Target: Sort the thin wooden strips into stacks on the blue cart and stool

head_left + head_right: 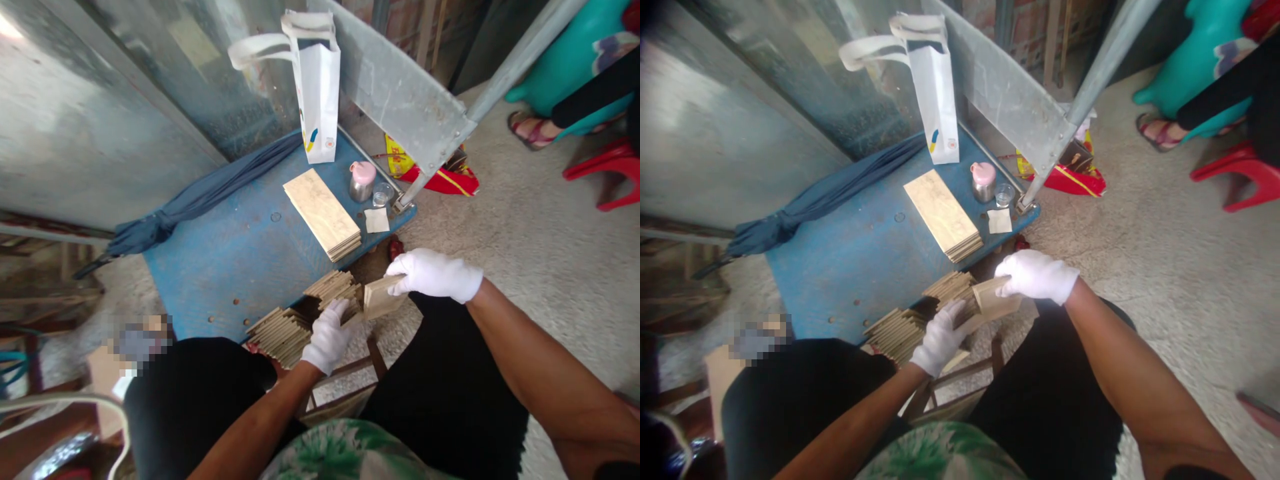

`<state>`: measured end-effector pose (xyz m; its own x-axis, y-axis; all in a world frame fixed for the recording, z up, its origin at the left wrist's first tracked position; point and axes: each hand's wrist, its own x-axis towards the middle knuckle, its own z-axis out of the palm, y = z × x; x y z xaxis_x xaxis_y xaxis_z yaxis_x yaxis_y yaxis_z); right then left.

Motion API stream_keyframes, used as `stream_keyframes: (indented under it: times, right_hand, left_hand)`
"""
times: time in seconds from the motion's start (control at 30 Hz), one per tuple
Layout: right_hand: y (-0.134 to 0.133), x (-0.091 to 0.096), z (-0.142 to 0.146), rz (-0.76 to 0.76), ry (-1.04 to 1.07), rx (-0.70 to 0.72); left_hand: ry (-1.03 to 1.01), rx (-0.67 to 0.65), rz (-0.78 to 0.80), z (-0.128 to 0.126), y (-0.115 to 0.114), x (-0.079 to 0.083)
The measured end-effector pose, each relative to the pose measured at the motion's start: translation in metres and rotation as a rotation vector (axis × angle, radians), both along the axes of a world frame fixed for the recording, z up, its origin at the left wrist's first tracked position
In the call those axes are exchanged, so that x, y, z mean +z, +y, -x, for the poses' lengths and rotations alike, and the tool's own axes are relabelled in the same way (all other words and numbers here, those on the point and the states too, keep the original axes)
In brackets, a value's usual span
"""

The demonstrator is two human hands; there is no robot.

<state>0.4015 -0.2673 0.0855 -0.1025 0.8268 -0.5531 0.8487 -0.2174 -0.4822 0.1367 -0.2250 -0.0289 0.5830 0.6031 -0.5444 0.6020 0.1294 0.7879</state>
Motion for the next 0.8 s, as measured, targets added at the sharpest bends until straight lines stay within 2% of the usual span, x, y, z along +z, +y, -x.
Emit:
stream_keyframes:
  times: [0.1, 0.17, 0.27, 0.4, 0.57, 0.8]
  right_hand:
    - [-0.002, -0.006, -0.006, 0.006, -0.101, -0.005]
    - [-0.002, -0.01, -0.01, 0.009, -0.154, -0.011]
    - [0.002, -0.016, -0.011, 0.02, -0.194, -0.046]
    - [0.01, -0.028, -0.005, 0.002, -0.262, -0.09]
    - [0.014, -0.055, 0.002, -0.032, -0.316, -0.13]
    - [0.017, -0.089, 0.002, 0.087, -0.391, -0.097]
  left_hand:
    - [0.086, -0.129, -0.427, 0.015, 0.001, -0.012]
    - [0.211, -0.214, -0.572, 0.013, 0.004, -0.015]
    - [0.42, -0.328, -0.667, -0.002, 0.017, -0.014]
    - [0.585, -0.451, -0.64, -0.022, 0.039, -0.014]
    - [0.627, -0.601, -0.539, -0.023, 0.051, -0.026]
    - [0.658, -0.631, -0.423, -0.025, 0.054, -0.027]
